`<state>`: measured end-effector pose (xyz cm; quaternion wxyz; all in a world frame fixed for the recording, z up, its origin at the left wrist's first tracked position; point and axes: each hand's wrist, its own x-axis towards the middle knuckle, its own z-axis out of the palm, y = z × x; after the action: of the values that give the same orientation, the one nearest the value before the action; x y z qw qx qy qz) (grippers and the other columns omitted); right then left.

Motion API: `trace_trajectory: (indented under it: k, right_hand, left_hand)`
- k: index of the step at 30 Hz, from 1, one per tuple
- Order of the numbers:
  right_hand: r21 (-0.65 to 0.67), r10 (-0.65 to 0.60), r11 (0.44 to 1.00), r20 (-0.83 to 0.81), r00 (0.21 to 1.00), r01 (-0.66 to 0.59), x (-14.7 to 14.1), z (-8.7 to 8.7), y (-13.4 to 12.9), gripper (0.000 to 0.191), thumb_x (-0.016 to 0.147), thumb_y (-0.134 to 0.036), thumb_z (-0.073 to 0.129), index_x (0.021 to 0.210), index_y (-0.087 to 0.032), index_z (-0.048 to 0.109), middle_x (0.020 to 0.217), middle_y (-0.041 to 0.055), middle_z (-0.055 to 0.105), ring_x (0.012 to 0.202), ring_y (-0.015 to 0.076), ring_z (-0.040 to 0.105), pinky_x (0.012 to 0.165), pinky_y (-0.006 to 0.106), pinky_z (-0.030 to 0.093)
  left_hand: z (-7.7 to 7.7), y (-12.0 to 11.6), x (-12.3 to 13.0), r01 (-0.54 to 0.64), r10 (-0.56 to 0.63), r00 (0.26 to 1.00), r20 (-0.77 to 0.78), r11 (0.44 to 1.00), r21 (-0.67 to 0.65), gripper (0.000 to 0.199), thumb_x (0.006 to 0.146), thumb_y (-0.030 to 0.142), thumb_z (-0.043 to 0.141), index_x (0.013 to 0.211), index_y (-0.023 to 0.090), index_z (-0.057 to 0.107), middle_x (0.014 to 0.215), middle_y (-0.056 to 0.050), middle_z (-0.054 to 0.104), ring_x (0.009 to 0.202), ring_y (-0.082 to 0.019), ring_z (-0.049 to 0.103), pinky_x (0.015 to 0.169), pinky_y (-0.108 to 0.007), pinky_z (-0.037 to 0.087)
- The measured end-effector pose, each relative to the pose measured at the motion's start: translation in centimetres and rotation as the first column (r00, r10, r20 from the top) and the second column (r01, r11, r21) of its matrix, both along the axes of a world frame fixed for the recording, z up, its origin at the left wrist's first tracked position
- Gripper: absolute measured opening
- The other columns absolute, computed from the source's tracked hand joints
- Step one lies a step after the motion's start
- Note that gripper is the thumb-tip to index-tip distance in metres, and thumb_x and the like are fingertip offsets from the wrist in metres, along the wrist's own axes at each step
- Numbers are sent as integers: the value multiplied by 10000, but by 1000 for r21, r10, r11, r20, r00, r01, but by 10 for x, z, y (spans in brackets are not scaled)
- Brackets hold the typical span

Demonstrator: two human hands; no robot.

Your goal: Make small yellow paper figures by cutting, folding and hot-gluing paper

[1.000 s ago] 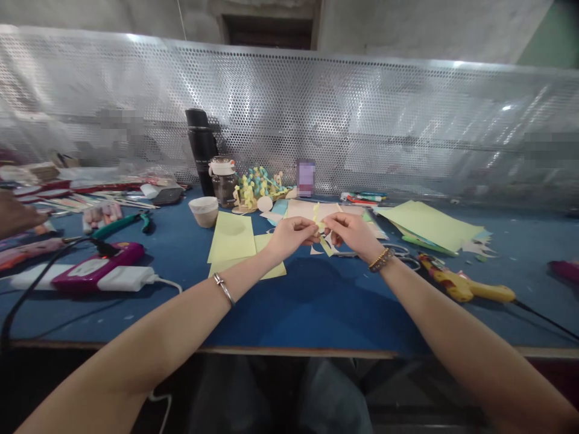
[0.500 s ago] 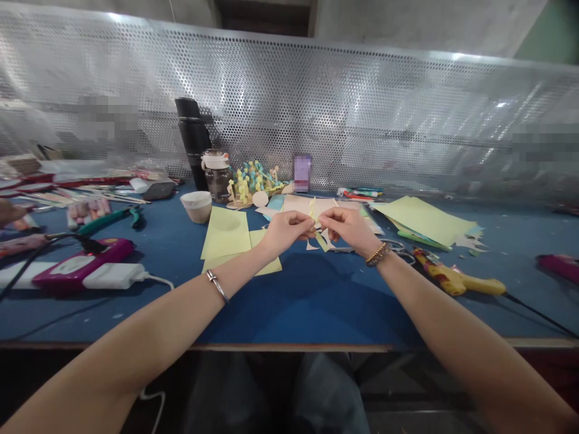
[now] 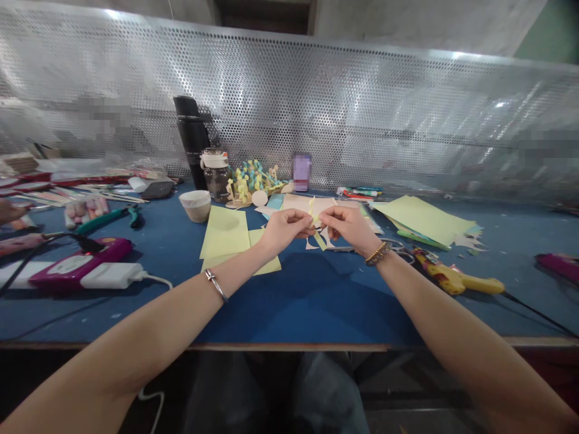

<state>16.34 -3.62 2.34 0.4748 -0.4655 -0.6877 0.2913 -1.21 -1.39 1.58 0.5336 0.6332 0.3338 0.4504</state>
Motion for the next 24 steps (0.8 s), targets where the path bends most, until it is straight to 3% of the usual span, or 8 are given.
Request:
trace_trajectory:
  k: [18, 24]
  right_hand:
    - [-6, -13, 1000, 43, 999, 13, -2, 2, -3, 245, 777, -390, 591, 705, -156, 609, 539, -11, 561, 440, 76, 497, 424, 210, 416]
    - [-139, 19, 989, -174, 985, -43, -6, 2, -4, 200, 740, -351, 624, 682, -161, 601, 648, 6, 597, 458, 69, 503, 414, 209, 403]
  left_hand:
    - [-2, 1, 1, -32, 35, 999, -28, 993, 118, 169, 769, 299, 632, 783, 131, 615, 691, -47, 683, 634, -122, 657, 652, -255, 542]
    - [-3, 2, 2, -2, 8, 1000, -29, 978, 211, 197, 752, 332, 639, 796, 142, 609, 699, -37, 671, 670, -135, 665, 646, -252, 541]
